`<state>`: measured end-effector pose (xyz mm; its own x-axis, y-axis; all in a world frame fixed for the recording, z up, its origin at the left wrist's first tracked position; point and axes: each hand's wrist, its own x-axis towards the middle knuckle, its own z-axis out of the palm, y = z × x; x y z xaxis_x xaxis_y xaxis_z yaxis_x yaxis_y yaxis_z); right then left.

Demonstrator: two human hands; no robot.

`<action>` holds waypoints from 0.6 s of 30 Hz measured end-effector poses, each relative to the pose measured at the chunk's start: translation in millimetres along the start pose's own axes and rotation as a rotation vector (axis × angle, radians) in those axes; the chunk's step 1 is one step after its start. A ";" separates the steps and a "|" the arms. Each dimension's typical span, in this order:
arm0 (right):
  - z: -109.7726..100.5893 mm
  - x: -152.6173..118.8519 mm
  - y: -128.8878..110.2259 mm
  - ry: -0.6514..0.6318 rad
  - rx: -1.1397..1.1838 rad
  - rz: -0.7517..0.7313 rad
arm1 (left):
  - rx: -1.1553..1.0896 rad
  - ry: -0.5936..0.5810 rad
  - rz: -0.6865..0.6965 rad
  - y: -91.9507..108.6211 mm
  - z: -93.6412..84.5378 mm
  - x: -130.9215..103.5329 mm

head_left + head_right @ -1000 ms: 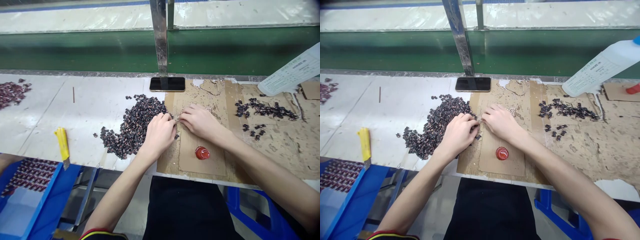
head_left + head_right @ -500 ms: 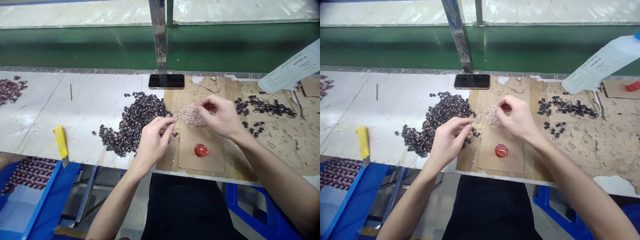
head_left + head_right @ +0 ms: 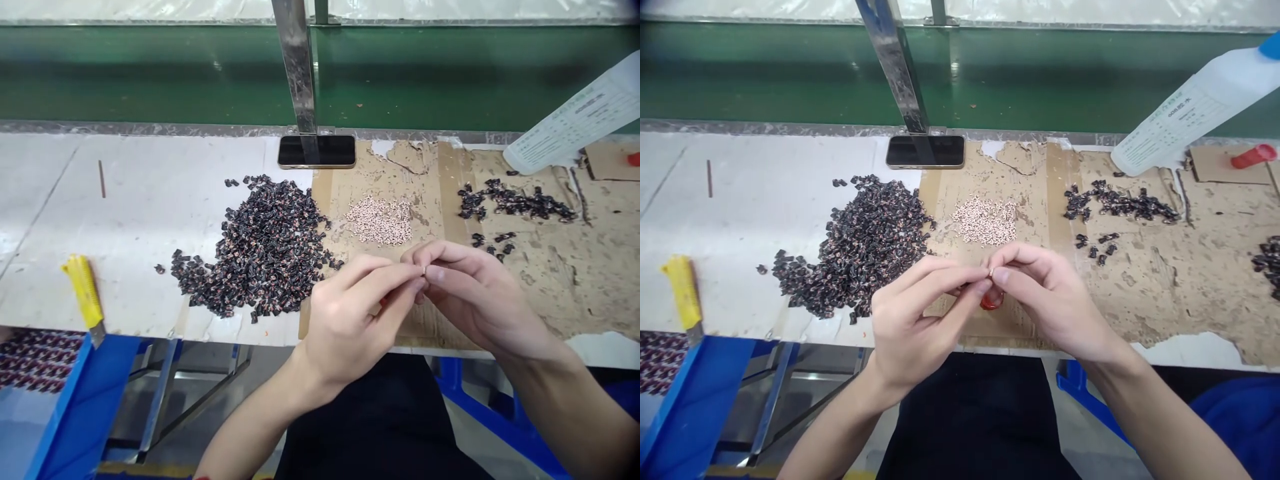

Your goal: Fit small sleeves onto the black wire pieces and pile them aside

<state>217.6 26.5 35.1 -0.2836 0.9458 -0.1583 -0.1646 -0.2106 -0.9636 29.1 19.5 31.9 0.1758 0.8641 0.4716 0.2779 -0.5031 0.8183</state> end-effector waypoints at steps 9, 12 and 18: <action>-3.4 -8.6 -11.0 -0.001 -0.341 0.007 | 0.136 -0.145 0.103 -9.1 -8.0 -5.2; 4.4 -15.3 4.3 0.119 -0.289 -0.040 | 0.162 -0.119 0.088 -10.7 -0.5 -15.0; 21.0 -29.3 23.4 0.307 -0.294 -0.239 | -0.008 -0.114 -0.121 -7.2 5.1 -24.2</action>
<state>202.1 -11.3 21.7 0.0286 0.9977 0.0608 0.0953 0.0579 -0.9938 27.7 2.1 12.9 0.2472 0.9111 0.3298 0.2963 -0.3952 0.8695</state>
